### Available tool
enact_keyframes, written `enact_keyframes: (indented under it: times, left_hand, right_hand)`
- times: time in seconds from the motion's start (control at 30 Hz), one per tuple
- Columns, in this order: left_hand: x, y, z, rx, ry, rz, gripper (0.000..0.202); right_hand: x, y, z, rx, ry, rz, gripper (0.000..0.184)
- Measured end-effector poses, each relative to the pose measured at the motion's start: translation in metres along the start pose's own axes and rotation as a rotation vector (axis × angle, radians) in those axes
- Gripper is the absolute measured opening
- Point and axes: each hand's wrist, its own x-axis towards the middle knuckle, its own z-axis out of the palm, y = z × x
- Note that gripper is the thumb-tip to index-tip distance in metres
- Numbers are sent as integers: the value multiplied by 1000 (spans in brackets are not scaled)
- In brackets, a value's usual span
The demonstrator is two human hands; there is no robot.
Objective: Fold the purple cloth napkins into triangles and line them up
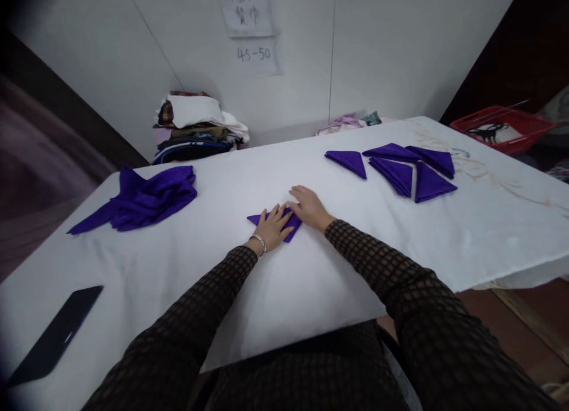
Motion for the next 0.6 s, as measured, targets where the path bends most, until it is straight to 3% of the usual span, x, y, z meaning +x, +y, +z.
enact_keyframes:
  times: [0.1, 0.2, 0.37, 0.6]
  left_hand:
    - [-1, 2, -3, 21, 12, 13, 56]
    - [-1, 5, -6, 50, 18, 23, 58]
    - [0, 4, -8, -4, -37, -16, 60]
    - [0, 3, -6, -30, -50, -26, 57]
  right_hand:
    - [-3, -34, 19, 9, -112, -104, 54]
    - [0, -47, 34, 20, -223, -35, 64]
    - [3, -33, 44, -29, -257, 151, 72]
    - [0, -21, 43, -141, -200, 205, 72]
